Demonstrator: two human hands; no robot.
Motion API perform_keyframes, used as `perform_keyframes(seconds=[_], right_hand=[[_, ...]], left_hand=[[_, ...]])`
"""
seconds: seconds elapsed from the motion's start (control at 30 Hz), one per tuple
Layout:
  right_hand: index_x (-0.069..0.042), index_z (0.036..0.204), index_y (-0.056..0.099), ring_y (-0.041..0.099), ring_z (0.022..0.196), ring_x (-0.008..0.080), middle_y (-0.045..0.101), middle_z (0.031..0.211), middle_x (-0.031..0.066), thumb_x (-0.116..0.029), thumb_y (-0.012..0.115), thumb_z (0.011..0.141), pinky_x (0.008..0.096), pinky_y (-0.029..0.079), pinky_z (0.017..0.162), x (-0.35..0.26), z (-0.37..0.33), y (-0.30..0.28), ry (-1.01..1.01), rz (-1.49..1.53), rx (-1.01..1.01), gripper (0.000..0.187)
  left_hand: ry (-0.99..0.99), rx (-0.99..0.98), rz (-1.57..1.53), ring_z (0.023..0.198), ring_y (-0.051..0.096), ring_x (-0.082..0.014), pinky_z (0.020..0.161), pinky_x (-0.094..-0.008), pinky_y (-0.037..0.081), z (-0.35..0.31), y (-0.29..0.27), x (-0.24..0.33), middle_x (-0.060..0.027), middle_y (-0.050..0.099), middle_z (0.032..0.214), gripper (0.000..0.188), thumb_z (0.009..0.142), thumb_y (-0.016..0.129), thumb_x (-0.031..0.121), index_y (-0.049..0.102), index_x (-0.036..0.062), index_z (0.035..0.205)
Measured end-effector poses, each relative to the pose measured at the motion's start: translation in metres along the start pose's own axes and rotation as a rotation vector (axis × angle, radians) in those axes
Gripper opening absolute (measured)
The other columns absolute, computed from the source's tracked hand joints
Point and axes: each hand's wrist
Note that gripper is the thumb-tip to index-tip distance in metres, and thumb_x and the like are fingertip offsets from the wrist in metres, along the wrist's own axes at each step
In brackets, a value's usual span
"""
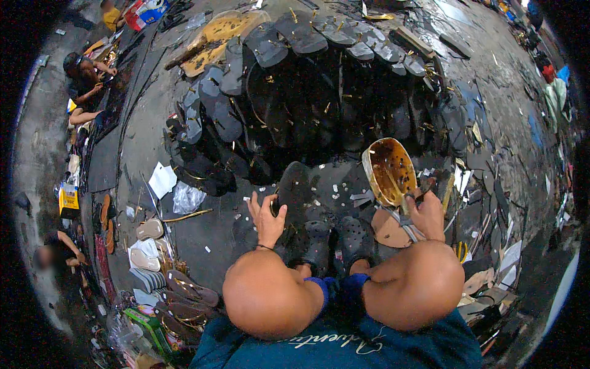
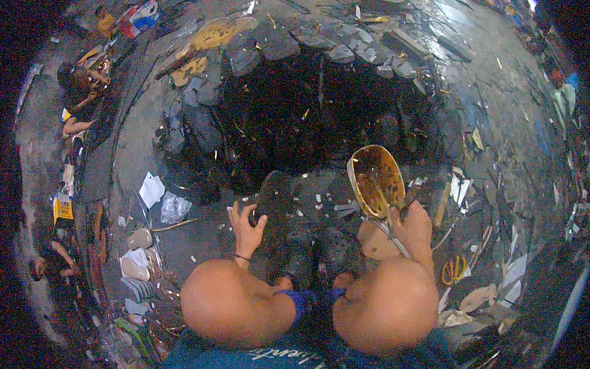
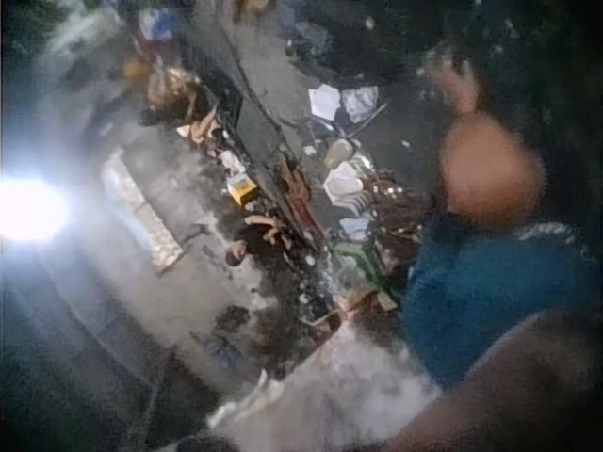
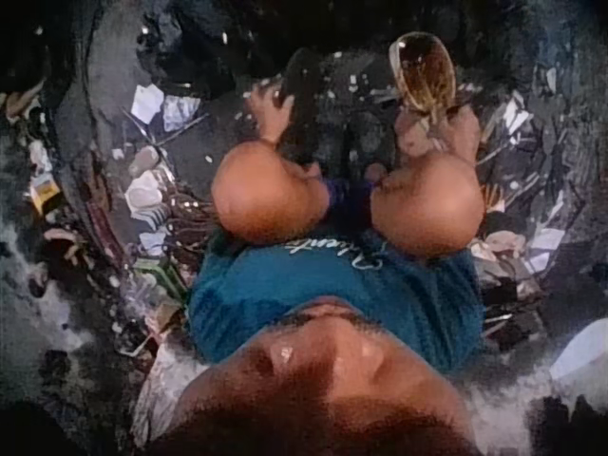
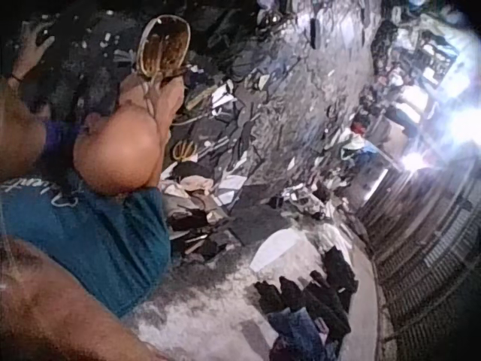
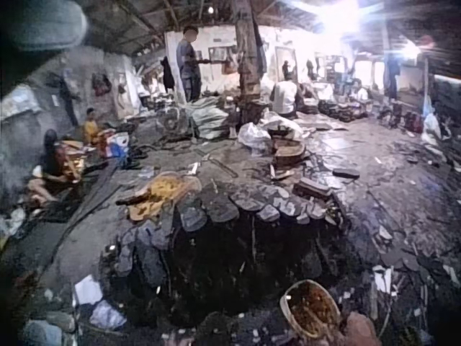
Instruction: The person sits on the floor and uses a brush to apply a dark substance from a container onto the soles of several black sandals. The person repeatedly dips the brush into the container and coats the bottom of each sandal before placing it back on the floor.
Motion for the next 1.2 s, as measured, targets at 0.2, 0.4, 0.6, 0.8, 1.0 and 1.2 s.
perform_keyframes(seconds=[0.2,0.4,0.6,0.8,1.0,1.2], right_hand=[[-0.002,0.092,0.064,0.063,0.077,0.0379,0.063,0.081,0.0212,-0.03,0.071,0.081,0.047,0.048,0.068,-0.027,-0.004,-0.006,0.017,0.088,0.025,0.03],[0.0,0.095,0.064,0.064,0.082,0.0383,0.065,0.088,0.0234,-0.031,0.073,0.077,0.0448,0.049,0.072,-0.01,-0.007,-0.028,-0.018,-0.122,-0.349,0.037],[-0.001,0.102,0.064,0.061,0.092,0.018,0.067,0.096,0.0065,-0.012,0.07,0.086,0.0344,0.048,0.086,-0.053,0.014,-0.032,-0.075,0.928,-0.312,0.021],[-0.003,0.104,0.064,0.066,0.085,0.0199,0.069,0.098,0.0074,-0.016,0.072,0.086,0.0334,0.052,0.074,-0.163,0.039,-0.011,-0.307,1.029,-0.045,0.023],[-0.005,0.101,0.064,0.068,0.088,0.0271,0.07,0.096,0.0142,-0.015,0.071,0.085,0.038,0.053,0.077,-0.209,0.063,0.017,-0.551,0.872,0.039,0.02],[-0.007,0.099,0.066,0.069,0.088,0.0273,0.071,0.096,0.0109,-0.009,0.072,0.084,0.035,0.052,0.078,-0.212,0.045,0.013,-0.689,0.886,0.106,0.016]], left_hand=[[-0.464,-0.196,-0.515,0.129,0.043,-0.0393,0.107,-0.0503,0.036,-0.036,0.012,-0.046,-0.0233,0.047,0.138,0.071,0.078,0.076,0.037,0.048,0.0075,0.136],[0.256,-0.375,-0.161,0.12,0.054,-0.0323,0.104,-0.0381,0.04,-0.026,-0.002,-0.004,-0.0182,0.052,0.136,0.057,0.084,0.071,0.026,0.053,0.0045,0.133],[0.407,-0.566,-0.187,0.142,0.025,-0.0367,0.116,-0.0487,0.02,0.033,0.039,0.036,-0.0212,0.031,0.152,0.081,0.087,0.065,0.047,0.031,0.0055,0.149],[-0.448,-0.414,-1.392,0.103,0.063,-0.0194,0.096,-0.0337,0.047,0.077,0.021,0.075,-0.0068,0.065,0.116,0.045,0.104,0.037,0.035,0.059,0.0028,0.126],[-0.568,-0.45,-1.809,0.102,0.063,-0.0186,0.094,-0.0331,0.048,0.085,-0.018,0.079,-0.0067,0.066,0.115,0.044,0.104,0.038,0.035,0.059,0.0028,0.124],[-0.504,-0.282,-1.396,0.095,0.064,-0.0169,0.087,-0.0318,0.051,0.081,-0.004,0.068,-0.0052,0.067,0.108,0.045,0.104,0.038,0.04,0.06,0.0048,0.121]])
Point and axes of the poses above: each hand's wrist, its own z-axis towards the middle knuckle, its own y-axis out of the palm, x = y × z
